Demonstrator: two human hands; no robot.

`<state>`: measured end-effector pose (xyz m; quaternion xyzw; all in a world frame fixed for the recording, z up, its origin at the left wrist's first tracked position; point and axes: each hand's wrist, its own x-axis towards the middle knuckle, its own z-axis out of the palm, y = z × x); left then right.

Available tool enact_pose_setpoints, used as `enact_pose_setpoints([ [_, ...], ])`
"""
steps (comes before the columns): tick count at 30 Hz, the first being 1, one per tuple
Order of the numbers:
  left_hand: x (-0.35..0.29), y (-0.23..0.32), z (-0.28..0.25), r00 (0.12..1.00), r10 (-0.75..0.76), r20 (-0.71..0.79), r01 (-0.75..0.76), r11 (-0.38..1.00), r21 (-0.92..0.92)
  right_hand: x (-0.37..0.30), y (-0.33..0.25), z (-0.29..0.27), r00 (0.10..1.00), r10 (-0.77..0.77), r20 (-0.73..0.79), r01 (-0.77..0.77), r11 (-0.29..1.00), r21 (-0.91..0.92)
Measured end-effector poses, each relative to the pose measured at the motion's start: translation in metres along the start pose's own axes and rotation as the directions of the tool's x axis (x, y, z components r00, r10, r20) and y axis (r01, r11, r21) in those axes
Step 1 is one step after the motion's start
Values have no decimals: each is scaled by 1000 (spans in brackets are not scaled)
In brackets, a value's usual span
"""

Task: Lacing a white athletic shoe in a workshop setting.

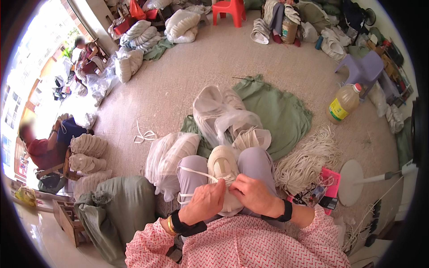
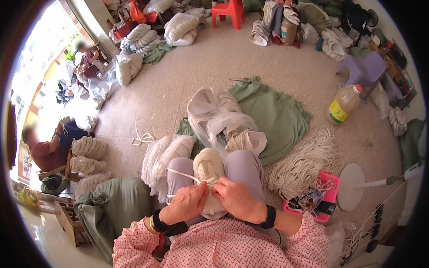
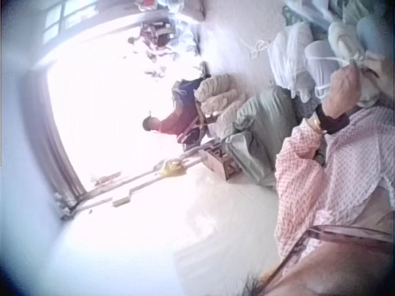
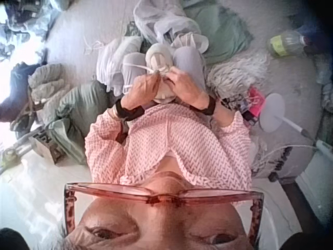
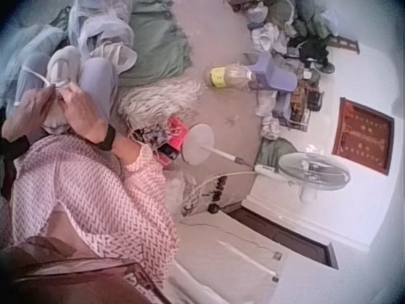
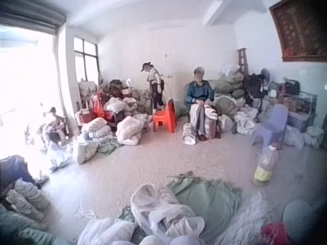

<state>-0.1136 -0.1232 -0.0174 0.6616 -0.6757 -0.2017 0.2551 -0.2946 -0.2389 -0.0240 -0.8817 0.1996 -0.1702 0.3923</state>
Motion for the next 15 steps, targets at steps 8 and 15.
enact_pose_setpoints([
  [8, 1, 10, 5, 998, -47, -40, 50, 995, 81, 3, 0, -1, 998, 10, 65, -5, 997, -74],
  [15, 0, 6, 8, 992, -75, -105, 81, 995, 55, 6, 1, -3, 983, -19, 183, 59, 975, -214],
])
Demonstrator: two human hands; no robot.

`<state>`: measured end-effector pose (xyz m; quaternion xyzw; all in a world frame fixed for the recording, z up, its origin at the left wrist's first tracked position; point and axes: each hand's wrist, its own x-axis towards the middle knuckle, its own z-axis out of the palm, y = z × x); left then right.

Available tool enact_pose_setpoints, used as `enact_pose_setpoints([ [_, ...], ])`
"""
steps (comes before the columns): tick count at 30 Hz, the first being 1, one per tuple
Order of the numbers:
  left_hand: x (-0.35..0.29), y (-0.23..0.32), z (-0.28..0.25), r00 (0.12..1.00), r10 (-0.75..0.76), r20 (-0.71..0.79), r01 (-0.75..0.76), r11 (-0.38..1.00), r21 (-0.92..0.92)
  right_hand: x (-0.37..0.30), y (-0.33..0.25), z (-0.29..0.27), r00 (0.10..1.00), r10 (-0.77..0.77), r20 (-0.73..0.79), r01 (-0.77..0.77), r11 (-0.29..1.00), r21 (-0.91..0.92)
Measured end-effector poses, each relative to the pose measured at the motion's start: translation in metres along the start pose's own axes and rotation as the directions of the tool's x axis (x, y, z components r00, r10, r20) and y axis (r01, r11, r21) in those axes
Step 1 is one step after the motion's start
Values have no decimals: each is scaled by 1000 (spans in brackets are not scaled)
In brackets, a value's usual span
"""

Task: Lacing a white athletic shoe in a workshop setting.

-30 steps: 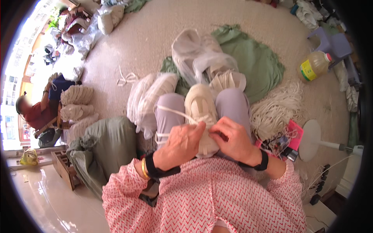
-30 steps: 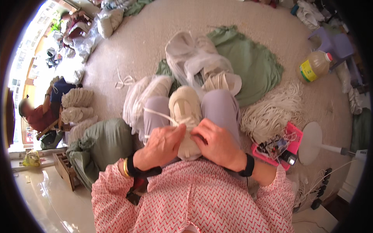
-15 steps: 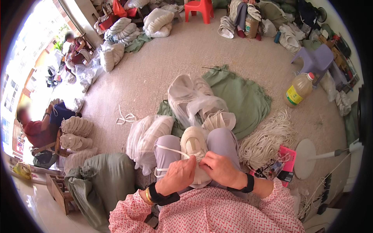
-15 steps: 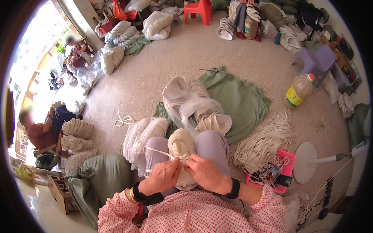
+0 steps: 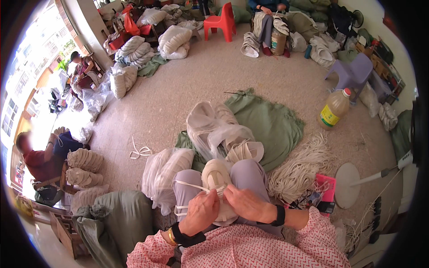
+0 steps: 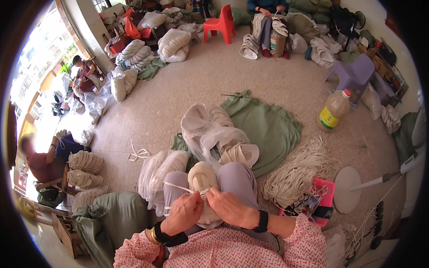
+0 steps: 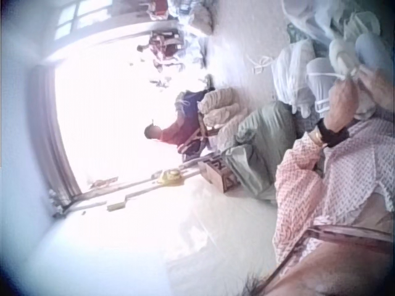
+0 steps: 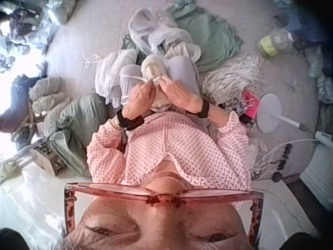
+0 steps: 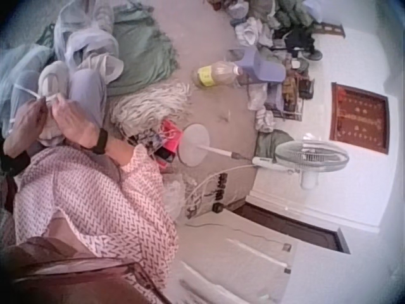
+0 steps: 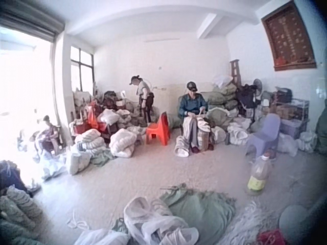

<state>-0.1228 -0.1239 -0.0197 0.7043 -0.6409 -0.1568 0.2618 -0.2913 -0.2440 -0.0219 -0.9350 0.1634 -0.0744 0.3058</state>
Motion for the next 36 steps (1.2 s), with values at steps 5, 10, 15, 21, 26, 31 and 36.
enact_pose_setpoints([
  [5, 0, 0, -8, 1000, 11, -1, -11, 999, -45, -10, 10, 2, 1000, -19, -24, 18, 998, -52],
  [10, 0, 2, -6, 999, 1, -37, -5, 995, -99, -14, 4, 1, 1000, 5, -26, -5, 1000, 12],
  [15, 0, 2, -7, 999, 7, -37, -10, 994, -108, -10, 0, 0, 999, 21, -44, -18, 998, 62],
  [21, 0, 3, -8, 999, -36, -38, 29, 987, -156, -15, 6, -6, 996, 71, -60, -57, 978, 200],
  [26, 0, 4, -11, 997, -72, -19, 67, 982, -175, -28, 23, -47, 993, 83, 89, -112, 906, 409],
  [31, 1, 2, -12, 996, -84, -5, 81, 974, -213, -48, 41, -71, 968, 141, 206, -246, 412, 877],
  [36, 0, 3, -19, 995, -95, 21, 97, 975, -198, -64, 52, -87, 957, 290, -14, 9, 19, 1000],
])
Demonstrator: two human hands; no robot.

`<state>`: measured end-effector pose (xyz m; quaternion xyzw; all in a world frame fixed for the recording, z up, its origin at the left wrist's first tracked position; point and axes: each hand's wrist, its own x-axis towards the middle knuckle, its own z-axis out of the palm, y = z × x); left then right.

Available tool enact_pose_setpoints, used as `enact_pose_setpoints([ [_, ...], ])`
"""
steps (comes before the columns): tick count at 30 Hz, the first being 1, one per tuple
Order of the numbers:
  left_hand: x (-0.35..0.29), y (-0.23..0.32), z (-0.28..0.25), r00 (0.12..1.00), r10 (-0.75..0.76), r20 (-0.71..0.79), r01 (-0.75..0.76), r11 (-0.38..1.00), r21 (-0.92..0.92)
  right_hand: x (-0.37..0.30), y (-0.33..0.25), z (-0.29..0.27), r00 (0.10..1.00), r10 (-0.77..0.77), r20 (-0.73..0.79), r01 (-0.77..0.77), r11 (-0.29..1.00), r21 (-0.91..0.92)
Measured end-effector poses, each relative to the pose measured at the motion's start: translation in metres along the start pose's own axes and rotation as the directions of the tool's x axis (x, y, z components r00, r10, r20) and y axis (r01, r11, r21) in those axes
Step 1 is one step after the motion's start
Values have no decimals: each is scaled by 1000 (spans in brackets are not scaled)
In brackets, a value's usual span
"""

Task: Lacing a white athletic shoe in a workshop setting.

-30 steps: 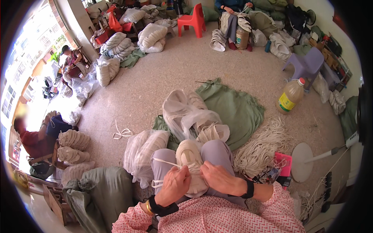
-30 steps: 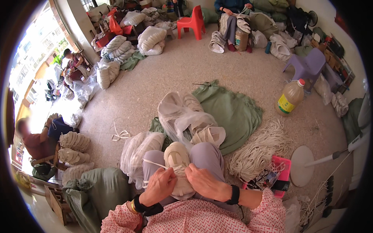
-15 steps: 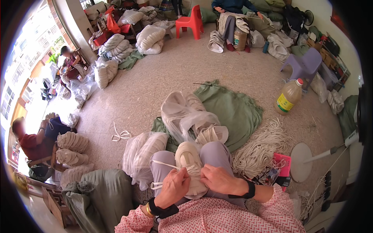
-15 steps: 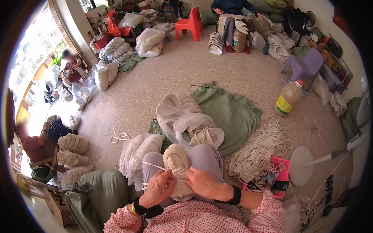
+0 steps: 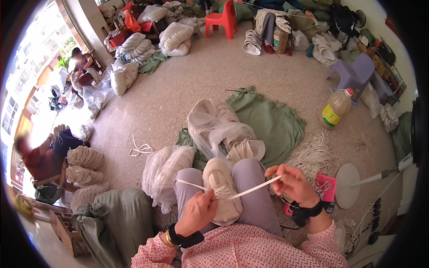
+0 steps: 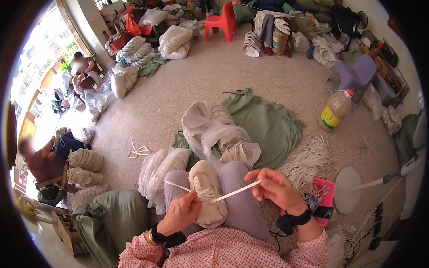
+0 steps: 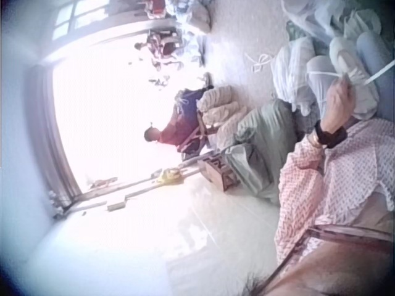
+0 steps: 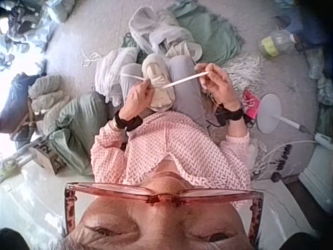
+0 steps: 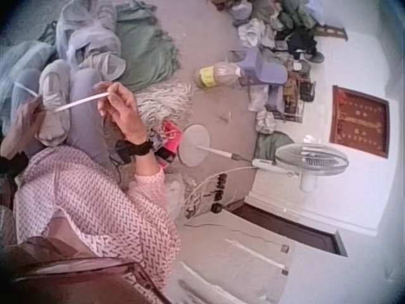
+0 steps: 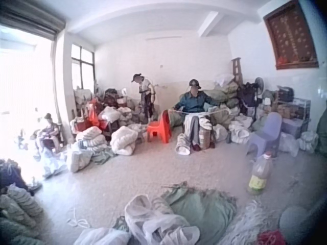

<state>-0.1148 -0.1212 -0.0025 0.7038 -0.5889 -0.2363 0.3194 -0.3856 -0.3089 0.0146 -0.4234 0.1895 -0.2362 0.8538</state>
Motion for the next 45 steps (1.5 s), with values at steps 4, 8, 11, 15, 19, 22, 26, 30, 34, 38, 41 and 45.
enact_pose_setpoints([
  [4, -2, 0, -4, 1000, 7, 15, -7, 1000, 6, -11, 3, -32, 982, -146, -119, 157, 983, 92],
  [8, -3, -5, -7, 999, -9, 35, 10, 1000, -26, -26, 10, -75, 942, -245, -229, 290, 938, 191],
  [11, -5, -11, -10, 998, -22, 60, 25, 998, -58, -30, 11, -87, 925, -267, -270, 327, 921, 209],
  [15, -6, -13, -15, 997, -50, 53, 52, 998, -38, -37, 9, -106, 884, -283, -372, 377, 902, 211],
  [19, -9, -12, -9, 1000, -3, -6, 3, 1000, 11, -52, 16, -132, 856, -289, -429, 405, 890, 209],
  [22, -11, -5, -4, 999, 6, -34, -4, 998, 61, -63, 15, -145, 823, -301, -482, 436, 878, 197],
  [26, -10, -5, -1, 1000, 6, -31, -3, 996, 86, -80, 5, -166, 791, -304, -531, 474, 854, 217],
  [30, -7, 5, 8, 993, 35, -117, -18, 990, 143, -92, 5, -191, 767, -261, -586, 469, 851, 234],
  [34, -1, 7, 8, 989, 31, -144, -8, 987, 160, -98, 3, -196, 777, -256, -576, 459, 856, 239],
  [38, 5, 9, 8, 979, 66, -191, -25, 978, 206, -99, 1, -200, 768, -260, -585, 453, 866, 210],
  [41, 1, 9, 8, 983, 20, -182, 12, 985, 172, -103, 2, -210, 784, -246, -571, 445, 863, 240],
  [45, -1, 9, 7, 981, -20, -194, 53, 984, 168, -120, 1, -249, 763, -239, -601, 458, 856, 241],
])
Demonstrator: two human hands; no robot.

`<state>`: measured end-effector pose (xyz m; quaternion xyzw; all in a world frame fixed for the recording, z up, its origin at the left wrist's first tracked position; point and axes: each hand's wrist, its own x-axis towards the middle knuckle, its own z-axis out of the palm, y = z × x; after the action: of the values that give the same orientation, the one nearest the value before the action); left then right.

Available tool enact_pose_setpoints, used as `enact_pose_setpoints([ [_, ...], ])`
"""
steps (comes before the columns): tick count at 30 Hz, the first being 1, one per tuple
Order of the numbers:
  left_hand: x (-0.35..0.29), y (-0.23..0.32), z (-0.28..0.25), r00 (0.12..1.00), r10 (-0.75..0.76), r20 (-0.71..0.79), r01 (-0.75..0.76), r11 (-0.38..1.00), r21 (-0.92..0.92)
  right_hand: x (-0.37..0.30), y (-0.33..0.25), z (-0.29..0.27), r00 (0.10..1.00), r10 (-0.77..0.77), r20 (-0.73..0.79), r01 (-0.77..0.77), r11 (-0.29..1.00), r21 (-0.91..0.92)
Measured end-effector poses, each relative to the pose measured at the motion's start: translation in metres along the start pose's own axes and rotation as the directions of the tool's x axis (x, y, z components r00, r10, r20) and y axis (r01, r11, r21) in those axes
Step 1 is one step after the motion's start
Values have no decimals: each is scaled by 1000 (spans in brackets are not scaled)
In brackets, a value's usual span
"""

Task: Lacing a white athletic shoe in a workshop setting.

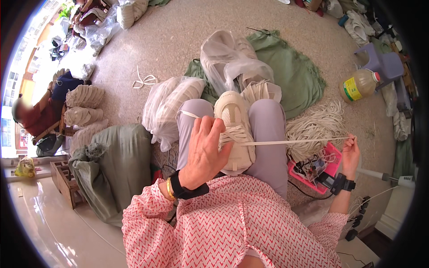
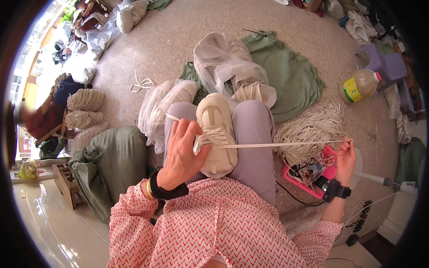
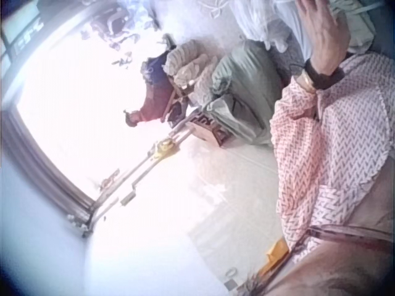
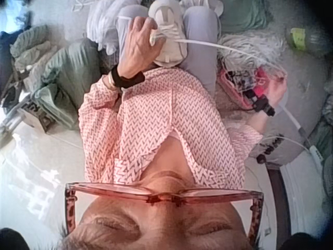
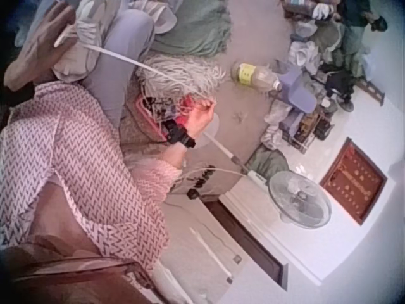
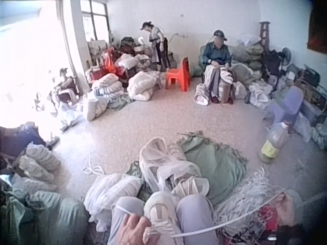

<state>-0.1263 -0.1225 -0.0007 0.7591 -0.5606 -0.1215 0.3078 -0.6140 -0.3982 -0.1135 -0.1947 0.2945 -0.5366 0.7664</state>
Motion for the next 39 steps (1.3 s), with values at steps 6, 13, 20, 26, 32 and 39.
enact_pose_setpoints([
  [6, 4, -12, 3, 995, 92, 32, -90, 994, -60, 14, -48, -72, 992, -83, -94, 69, 987, -148],
  [13, 9, -25, -1, 991, 98, 94, -86, 989, -118, 7, 27, 24, 997, -59, -43, 19, 779, -627],
  [20, 10, -22, -15, 961, 222, 167, -188, 962, -197, -17, 110, 145, 986, 49, 162, 140, 300, -943],
  [26, -4, -13, -28, 934, 219, 282, -178, 970, -166, -72, 169, 259, 774, 417, 476, 404, 253, -879],
  [32, -27, -28, -17, 959, -3, 284, 19, 998, -56, -76, 182, 274, 543, 586, 601, 595, 237, -768],
  [39, -14, -17, -35, 994, -31, 103, 79, 863, -499, -75, 218, 304, 629, 576, 522, 279, 460, -843],
])
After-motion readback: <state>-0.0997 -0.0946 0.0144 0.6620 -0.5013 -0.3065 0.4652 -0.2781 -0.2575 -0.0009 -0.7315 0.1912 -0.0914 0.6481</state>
